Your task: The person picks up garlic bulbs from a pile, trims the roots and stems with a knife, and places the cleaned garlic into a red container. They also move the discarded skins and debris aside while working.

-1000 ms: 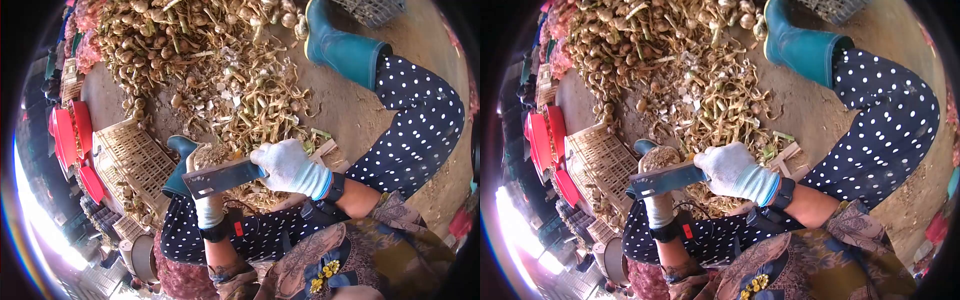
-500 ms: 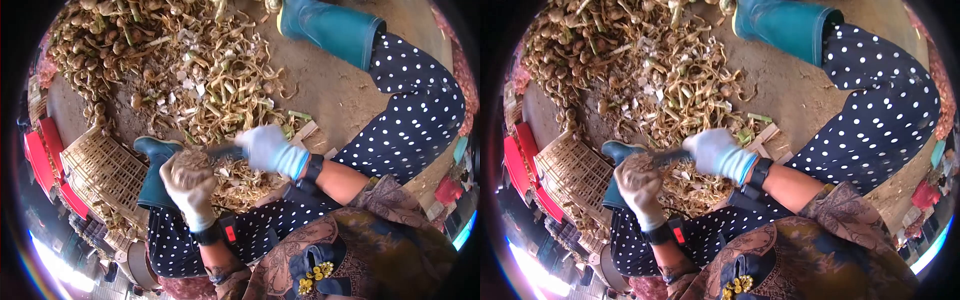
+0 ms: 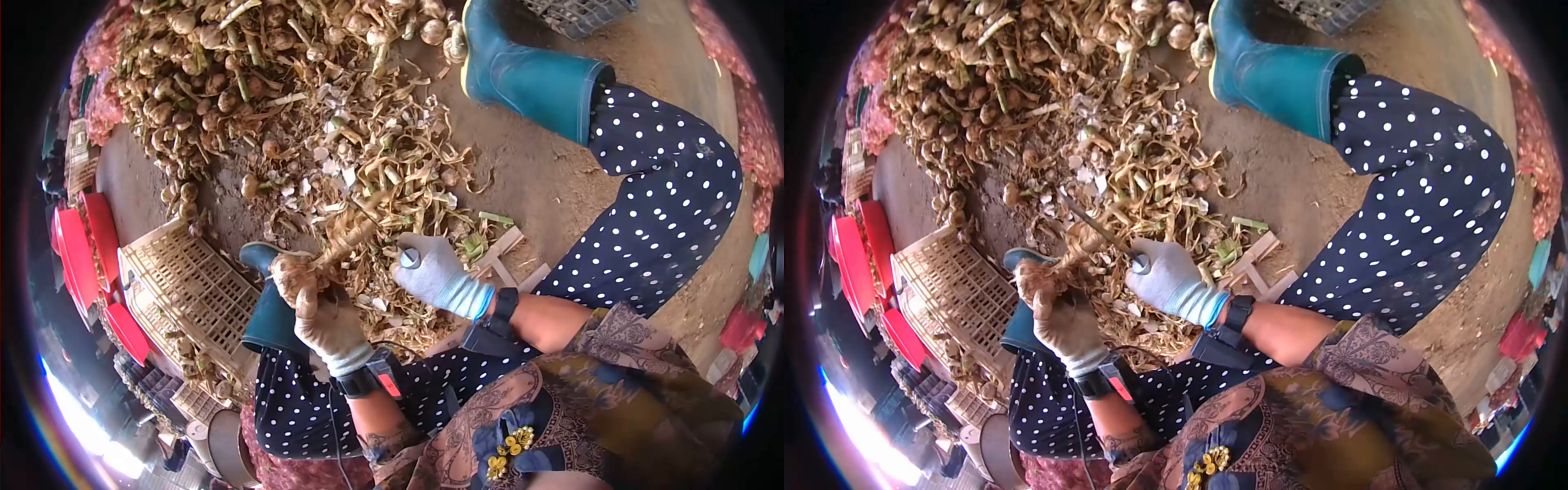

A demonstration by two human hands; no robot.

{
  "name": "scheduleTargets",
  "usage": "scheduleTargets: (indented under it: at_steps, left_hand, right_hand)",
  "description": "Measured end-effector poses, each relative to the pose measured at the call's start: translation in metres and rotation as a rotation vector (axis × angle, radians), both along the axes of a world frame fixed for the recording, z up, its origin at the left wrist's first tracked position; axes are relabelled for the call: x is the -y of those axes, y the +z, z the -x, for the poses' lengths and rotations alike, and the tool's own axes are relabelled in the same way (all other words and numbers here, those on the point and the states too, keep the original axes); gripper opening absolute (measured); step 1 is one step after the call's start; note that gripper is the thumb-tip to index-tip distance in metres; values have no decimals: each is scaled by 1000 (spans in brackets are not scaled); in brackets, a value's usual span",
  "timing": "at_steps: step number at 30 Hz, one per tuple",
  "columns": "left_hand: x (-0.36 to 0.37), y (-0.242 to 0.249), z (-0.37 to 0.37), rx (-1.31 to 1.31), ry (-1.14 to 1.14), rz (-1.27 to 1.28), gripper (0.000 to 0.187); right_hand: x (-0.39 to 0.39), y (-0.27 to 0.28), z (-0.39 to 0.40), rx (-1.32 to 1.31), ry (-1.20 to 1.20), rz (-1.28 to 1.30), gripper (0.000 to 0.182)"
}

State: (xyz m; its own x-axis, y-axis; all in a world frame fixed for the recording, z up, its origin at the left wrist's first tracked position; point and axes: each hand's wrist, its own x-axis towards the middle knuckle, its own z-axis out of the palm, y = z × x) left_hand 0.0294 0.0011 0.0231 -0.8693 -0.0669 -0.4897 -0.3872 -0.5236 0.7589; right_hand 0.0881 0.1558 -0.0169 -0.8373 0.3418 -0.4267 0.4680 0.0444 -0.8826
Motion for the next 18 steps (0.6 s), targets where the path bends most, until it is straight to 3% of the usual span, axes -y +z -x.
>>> scheduleTargets:
  at_steps: [2,5,6,7,10,12,14,16,17,18]
  left_hand:
    - [0,-4,3,28,-6,-69,51]
    - [-16,-10,4,-12,-29,-251,47]
    - [-22,-13,5,-24,-29,-346,45]
    - [-28,-15,6,-33,-30,-439,42]
    - [-28,-19,15,100,157,-377,36]
    - [13,-29,38,271,316,-325,29]
    - [60,-13,57,-31,323,-843,38]
    - [58,38,75,-309,464,-923,41]
    - [67,50,82,-422,529,-812,41]
    - [77,36,101,-348,406,-640,37]
  right_hand:
    - [-9,18,4,-119,-57,129,13]
    - [-8,4,7,-223,22,-24,15]
    - [1,-32,1,163,166,83,22]
    - [8,-78,-17,305,342,-27,31]
    - [-2,-67,-13,374,270,-85,28]
    - [-14,-68,-7,283,290,-73,28]
    - [-21,-66,-4,169,214,-99,26]
    - [-27,-53,4,176,145,-55,26]
    - [-31,-37,9,208,162,-12,27]
    - [-35,-26,15,199,173,43,30]
